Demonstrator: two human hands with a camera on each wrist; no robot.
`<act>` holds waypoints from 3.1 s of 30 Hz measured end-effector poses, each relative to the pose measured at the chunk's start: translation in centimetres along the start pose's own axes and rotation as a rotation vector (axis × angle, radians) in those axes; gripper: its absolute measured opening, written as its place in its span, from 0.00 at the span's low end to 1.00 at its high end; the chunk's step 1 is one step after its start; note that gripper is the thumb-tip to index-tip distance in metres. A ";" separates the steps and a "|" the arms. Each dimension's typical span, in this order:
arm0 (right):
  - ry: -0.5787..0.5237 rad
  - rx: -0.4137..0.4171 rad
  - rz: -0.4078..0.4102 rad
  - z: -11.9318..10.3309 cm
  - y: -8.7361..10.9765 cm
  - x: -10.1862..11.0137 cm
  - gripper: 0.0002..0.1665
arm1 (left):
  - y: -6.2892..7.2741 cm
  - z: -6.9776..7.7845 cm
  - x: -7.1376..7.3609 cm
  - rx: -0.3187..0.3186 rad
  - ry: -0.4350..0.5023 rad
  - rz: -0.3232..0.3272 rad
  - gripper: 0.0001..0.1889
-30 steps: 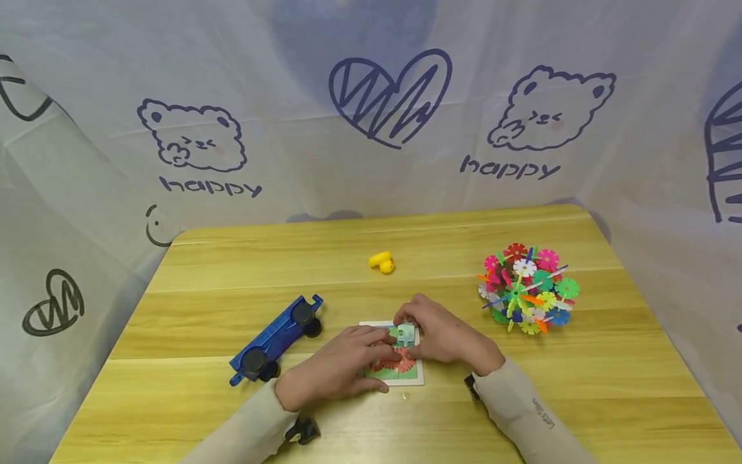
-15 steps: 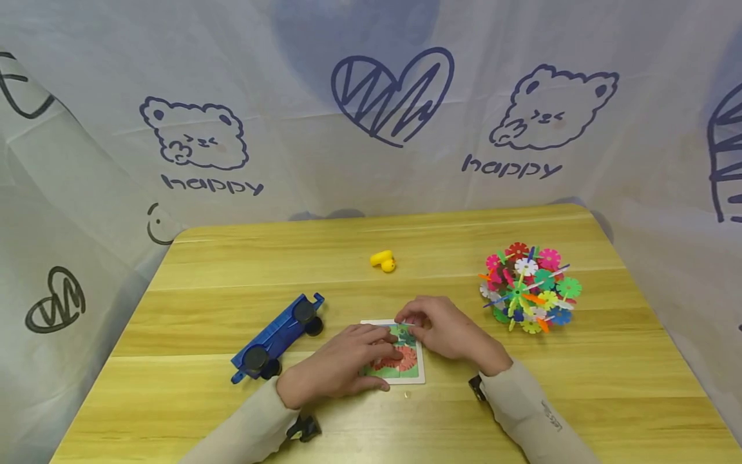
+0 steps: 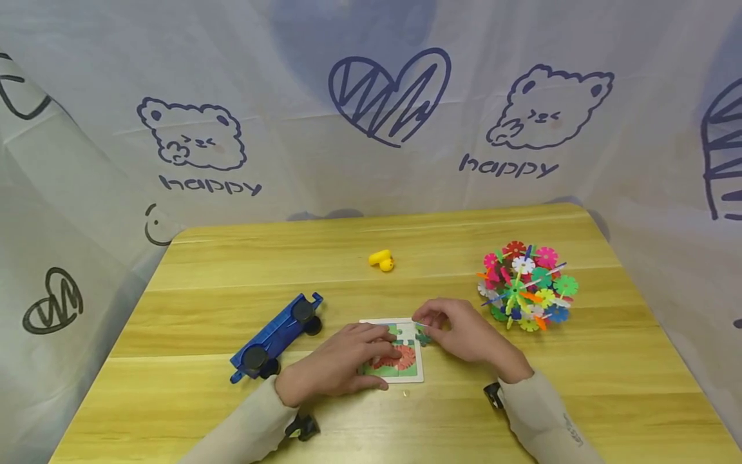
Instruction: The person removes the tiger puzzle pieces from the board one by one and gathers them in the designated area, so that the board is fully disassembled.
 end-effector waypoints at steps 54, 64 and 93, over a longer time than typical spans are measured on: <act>0.080 0.028 -0.105 -1.9 0.2 -2.6 0.26 | 0.5 -0.2 -0.2 0.032 0.030 0.006 0.25; 0.160 0.026 -0.103 -1.8 0.0 -3.9 0.25 | 0.4 0.0 -0.1 0.023 0.037 0.052 0.21; 0.144 0.030 -0.107 -1.8 0.2 -4.2 0.27 | 0.1 -0.1 0.5 -0.049 -0.004 0.073 0.19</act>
Point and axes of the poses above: each hand's wrist, its own y-axis away from the middle knuckle, its own x-axis out of the back of the hand, z = x × y, the point moved 5 cm from there along -y, towards the middle knuckle, and after that the axes turned 10 degrees about -y, right-handed, at the moved point
